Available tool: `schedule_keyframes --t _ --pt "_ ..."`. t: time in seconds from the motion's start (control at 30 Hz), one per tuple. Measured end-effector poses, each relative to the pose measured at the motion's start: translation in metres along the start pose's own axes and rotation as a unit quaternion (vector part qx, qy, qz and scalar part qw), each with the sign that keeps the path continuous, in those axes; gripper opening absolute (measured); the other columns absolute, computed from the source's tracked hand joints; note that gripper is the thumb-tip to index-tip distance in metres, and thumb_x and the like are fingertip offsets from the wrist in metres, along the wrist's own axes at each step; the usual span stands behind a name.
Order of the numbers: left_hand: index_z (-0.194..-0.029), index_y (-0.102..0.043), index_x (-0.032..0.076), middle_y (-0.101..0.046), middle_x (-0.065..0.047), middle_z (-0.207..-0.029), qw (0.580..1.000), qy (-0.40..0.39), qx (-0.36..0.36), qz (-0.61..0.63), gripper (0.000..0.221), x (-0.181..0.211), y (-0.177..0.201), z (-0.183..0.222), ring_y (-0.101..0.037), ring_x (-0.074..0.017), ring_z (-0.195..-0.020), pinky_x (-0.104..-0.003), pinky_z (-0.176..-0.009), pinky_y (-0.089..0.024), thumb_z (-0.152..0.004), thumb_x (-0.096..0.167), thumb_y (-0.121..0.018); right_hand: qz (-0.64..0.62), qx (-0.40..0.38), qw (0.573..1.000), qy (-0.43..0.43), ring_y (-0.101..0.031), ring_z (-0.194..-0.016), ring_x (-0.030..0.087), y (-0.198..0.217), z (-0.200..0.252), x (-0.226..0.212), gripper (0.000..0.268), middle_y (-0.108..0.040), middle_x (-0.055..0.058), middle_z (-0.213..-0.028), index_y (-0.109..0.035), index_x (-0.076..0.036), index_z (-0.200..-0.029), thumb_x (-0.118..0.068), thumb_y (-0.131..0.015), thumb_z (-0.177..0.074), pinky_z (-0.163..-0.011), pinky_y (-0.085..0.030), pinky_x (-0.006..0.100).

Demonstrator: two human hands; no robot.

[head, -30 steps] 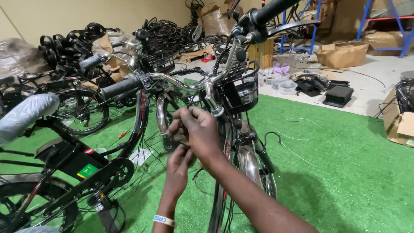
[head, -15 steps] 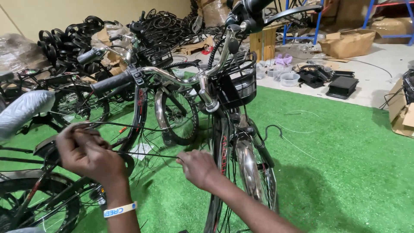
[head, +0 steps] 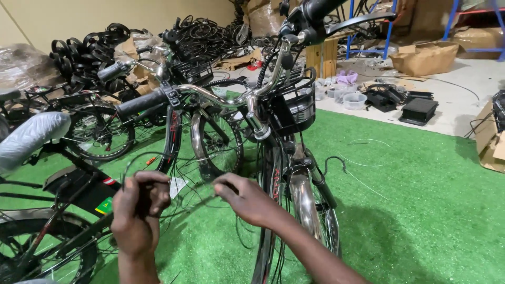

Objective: Routing, connecting, and securing electrical cables on a bicycle using zip ties and pliers.

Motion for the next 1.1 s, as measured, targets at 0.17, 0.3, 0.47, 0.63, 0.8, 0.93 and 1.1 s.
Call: schedule_keyframes --t 0.17,0.3,0.47,0.63,0.8,0.93,1.1 --pt "-0.108 -0.072 0.004 -0.069 -0.008 -0.075 0.937 0.137 -0.196 -0.254 0.031 -0.017 -0.02 -0.002 -0.06 -0.0162 -0.065 -0.029 -0.054 -0.048 -0.086 0.018 -0.055 0.081 0.095 0.985 -0.115 -0.066 -0.107 0.019 0.039 0.0 0.028 0.026 -0.069 0.003 -0.117 -0.065 -0.017 -0.11 -0.031 -0.061 -0.087 -0.096 -0.054 0.043" --pt "-0.109 -0.068 0.01 -0.076 -0.004 -0.083 0.697 0.352 -0.186 -0.597 0.046 -0.036 -0.027 -0.004 -0.068 -0.0167 -0.068 -0.032 -0.064 -0.051 -0.078 0.044 -0.072 -0.078 0.307 0.945 -0.08 -0.068 -0.068 0.011 0.089 -0.005 0.048 0.016 -0.073 0.002 -0.083 -0.067 -0.01 -0.094 -0.023 -0.061 -0.086 -0.078 -0.051 0.032" --pt "-0.115 -0.071 0.021 -0.074 -0.009 -0.106 0.8 0.206 -0.133 -0.548 0.029 -0.07 -0.08 -0.054 -0.067 -0.0345 -0.105 -0.048 -0.09 -0.051 -0.09 0.028 -0.058 -0.171 0.355 0.919 -0.003 -0.068 -0.079 0.018 0.12 -0.046 0.08 0.019 -0.073 0.012 -0.09 -0.068 -0.004 -0.101 -0.011 -0.063 -0.084 -0.066 -0.058 0.029" --pt "-0.12 -0.061 -0.007 -0.064 -0.027 -0.115 0.988 0.064 -0.068 -0.124 0.037 -0.162 -0.122 -0.098 -0.06 -0.0364 -0.112 -0.047 -0.098 -0.046 -0.083 -0.009 -0.056 -0.113 0.349 0.93 -0.002 -0.07 -0.082 0.014 0.127 -0.068 0.091 0.02 -0.075 0.005 -0.085 -0.075 -0.013 -0.095 -0.006 -0.065 -0.078 -0.072 -0.057 0.03" --pt "-0.1 -0.071 0.002 -0.069 -0.01 -0.094 0.992 0.098 0.017 -0.077 0.024 -0.187 -0.122 -0.098 -0.061 -0.0161 -0.087 -0.029 -0.074 -0.051 -0.08 -0.007 -0.064 -0.129 0.324 0.937 0.0 -0.064 -0.074 0.009 0.131 -0.085 0.113 0.028 -0.072 0.004 -0.084 -0.073 -0.012 -0.099 -0.009 -0.074 -0.071 -0.071 -0.056 0.028" --pt "-0.092 -0.073 0.004 -0.064 -0.005 -0.077 0.993 0.087 0.042 -0.074 0.019 -0.183 -0.118 -0.094 -0.058 -0.0095 -0.068 -0.026 -0.059 -0.052 -0.077 -0.007 -0.067 -0.08 0.327 0.941 -0.025 -0.062 -0.069 0.009 0.129 -0.093 0.115 0.021 -0.071 0.002 -0.075 -0.074 -0.012 -0.095 -0.012 -0.07 -0.075 -0.067 -0.054 0.03" --pt "-0.095 -0.072 0.003 -0.066 -0.005 -0.081 0.989 0.147 0.026 0.017 0.017 -0.18 -0.132 -0.089 -0.059 -0.0098 -0.069 -0.023 -0.06 -0.054 -0.08 -0.004 -0.067 -0.058 0.33 0.941 -0.038 -0.065 -0.07 0.015 0.124 -0.097 0.114 0.017 -0.071 0.004 -0.073 -0.073 -0.013 -0.094 -0.013 -0.066 -0.078 -0.064 -0.052 0.037"
Point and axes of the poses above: each hand's wrist, its own z-axis away from the middle knuckle, its own y-axis out of the back of the hand, x = y × z, the point moved 2 cm from there along -z, towards the middle knuckle
